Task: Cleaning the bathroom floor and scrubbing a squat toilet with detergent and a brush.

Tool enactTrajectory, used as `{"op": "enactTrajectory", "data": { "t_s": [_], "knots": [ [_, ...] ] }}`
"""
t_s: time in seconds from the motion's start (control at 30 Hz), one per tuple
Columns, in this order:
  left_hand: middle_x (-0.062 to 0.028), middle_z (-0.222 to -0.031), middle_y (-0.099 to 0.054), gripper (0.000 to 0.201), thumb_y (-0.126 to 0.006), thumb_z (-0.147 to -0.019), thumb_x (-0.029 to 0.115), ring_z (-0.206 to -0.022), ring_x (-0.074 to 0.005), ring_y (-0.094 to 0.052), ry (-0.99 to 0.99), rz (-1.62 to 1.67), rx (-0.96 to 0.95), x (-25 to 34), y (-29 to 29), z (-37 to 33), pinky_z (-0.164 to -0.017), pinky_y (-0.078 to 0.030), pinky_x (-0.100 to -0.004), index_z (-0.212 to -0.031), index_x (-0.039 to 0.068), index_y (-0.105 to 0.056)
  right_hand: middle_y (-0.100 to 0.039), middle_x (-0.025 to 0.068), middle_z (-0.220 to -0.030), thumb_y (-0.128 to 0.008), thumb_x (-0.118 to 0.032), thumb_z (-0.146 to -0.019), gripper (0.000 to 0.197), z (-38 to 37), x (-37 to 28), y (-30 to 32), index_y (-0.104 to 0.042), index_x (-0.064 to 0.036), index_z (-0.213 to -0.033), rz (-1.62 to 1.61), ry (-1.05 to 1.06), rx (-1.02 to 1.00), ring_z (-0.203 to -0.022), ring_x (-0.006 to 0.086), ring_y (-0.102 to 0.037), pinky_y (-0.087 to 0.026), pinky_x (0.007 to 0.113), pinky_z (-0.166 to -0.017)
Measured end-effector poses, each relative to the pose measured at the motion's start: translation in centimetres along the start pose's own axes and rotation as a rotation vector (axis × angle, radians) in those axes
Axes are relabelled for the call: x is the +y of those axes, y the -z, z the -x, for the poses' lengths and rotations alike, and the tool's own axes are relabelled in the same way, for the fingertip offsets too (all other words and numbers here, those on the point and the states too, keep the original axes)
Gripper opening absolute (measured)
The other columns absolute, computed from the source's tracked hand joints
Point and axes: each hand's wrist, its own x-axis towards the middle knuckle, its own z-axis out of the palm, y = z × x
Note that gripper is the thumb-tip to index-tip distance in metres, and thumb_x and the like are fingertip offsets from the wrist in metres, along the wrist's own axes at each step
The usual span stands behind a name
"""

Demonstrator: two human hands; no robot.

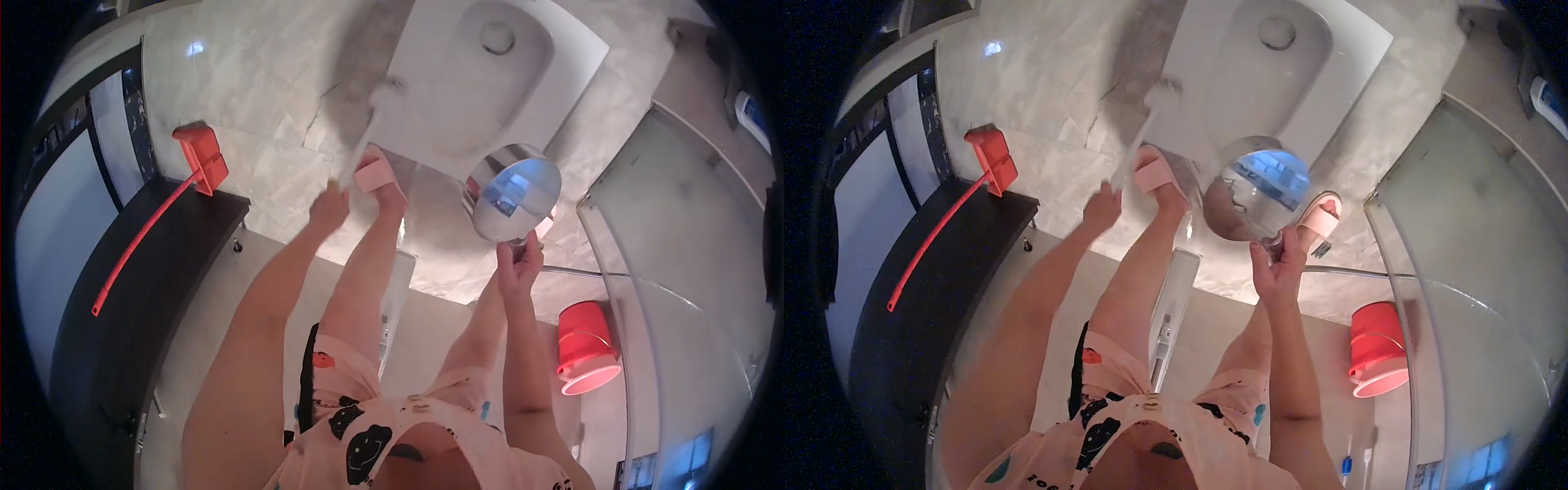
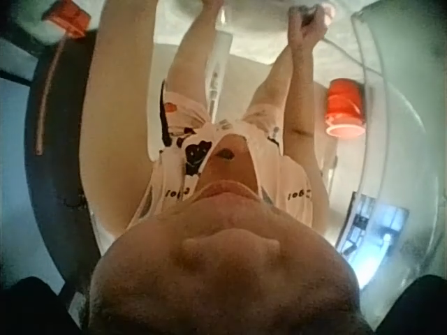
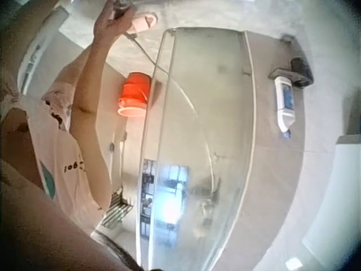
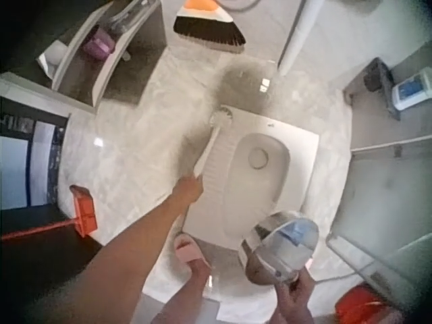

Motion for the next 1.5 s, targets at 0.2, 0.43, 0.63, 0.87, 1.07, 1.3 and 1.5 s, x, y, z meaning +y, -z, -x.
{"op": "enactTrajectory", "data": {
  "t_s": [0.2,0.43,0.63,0.87,1.07,1.3,1.5],
  "knots": [
    [-0.0247,-0.085,-0.058,0.039,-0.037,-0.088,0.032,-0.082,-0.039,-0.057,-0.567,-0.391,0.37,12.1,12.8,-16.5,-0.071,-0.046,-0.0458,-0.105,-0.002,-0.043,-0.043,-0.001,-0.061,-0.064,-0.014,-0.074,0.023,-2.4,0.4,-1.8,-0.044,-0.003,-0.078,0.08,0.014,0.026,-0.051,0.0046,-0.034,-0.028,0.019,-0.047],
    [-0.0268,-0.092,-0.057,0.053,-0.039,-0.086,0.041,-0.09,-0.0391,-0.056,0.06,0.0,-0.027,1.3,1.6,-2.2,-0.077,-0.045,-0.0466,-0.115,-0.003,-0.036,-0.047,-0.0003,-0.066,-0.061,-0.012,-0.075,0.02,-1.2,-0.9,-0.5,-0.048,-0.0012,-0.087,0.012,-0.032,0.097,-0.06,0.0052,-0.04,-0.032,0.019,-0.053],
    [-0.0269,-0.107,-0.049,0.032,-0.032,-0.089,0.024,-0.086,-0.0421,-0.056,-0.224,-0.199,0.163,4.4,6.3,-8.2,-0.075,-0.046,-0.0469,-0.105,0.002,-0.048,-0.038,-0.0027,-0.059,-0.064,-0.01,-0.071,0.02,-4.4,-1.2,-0.8,-0.046,-0.0033,-0.077,0.019,-0.012,0.112,-0.053,0.0048,-0.032,-0.025,0.02,-0.048],
    [-0.0254,-0.093,-0.057,0.041,-0.037,-0.088,0.032,-0.088,-0.037,-0.056,-0.319,0.005,0.106,23.0,16.0,-16.2,-0.076,-0.045,-0.0438,-0.096,-0.006,-0.052,-0.043,-0.0011,-0.06,-0.054,-0.01,-0.082,0.012,-11.9,-5.7,2.7,-0.048,-0.003,-0.076,-0.17,0.269,0.257,-0.053,0.0058,-0.037,-0.03,0.02,-0.049],
    [-0.0289,-0.091,-0.056,0.043,-0.039,-0.086,0.035,-0.087,-0.041,-0.055,-0.504,-0.031,0.138,23.2,9.2,-11.4,-0.075,-0.044,-0.0485,-0.094,-0.005,-0.05,-0.048,0.0027,-0.062,-0.042,-0.023,-0.09,0.025,-11.3,-5.4,6.1,-0.048,-0.0038,-0.076,-0.189,0.225,0.306,-0.056,0.0071,-0.041,-0.032,0.02,-0.05],
    [-0.0126,-0.074,-0.062,0.019,-0.058,-0.068,0.006,-0.071,-0.0262,-0.061,-0.606,-0.887,0.368,19.9,22.3,-16.7,-0.06,-0.051,-0.0367,-0.086,0.0,-0.058,-0.048,0.0033,-0.063,-0.041,-0.023,-0.091,0.025,-12.5,-5.0,8.8,-0.047,-0.004,-0.075,-0.199,0.252,0.365,-0.055,0.0075,-0.041,-0.032,0.021,-0.051],
    [-0.0152,-0.077,-0.062,0.017,-0.057,-0.064,0.017,-0.075,-0.0275,-0.06,-0.768,-0.735,0.429,30.6,12.4,-18.0,-0.064,-0.048,-0.0419,-0.07,0.003,-0.063,-0.047,0.0038,-0.063,-0.042,-0.022,-0.091,0.024,-12.3,-3.4,11.2,-0.047,-0.0037,-0.076,-0.259,0.256,0.428,-0.054,0.008,-0.041,-0.032,0.021,-0.05]
  ]
}}
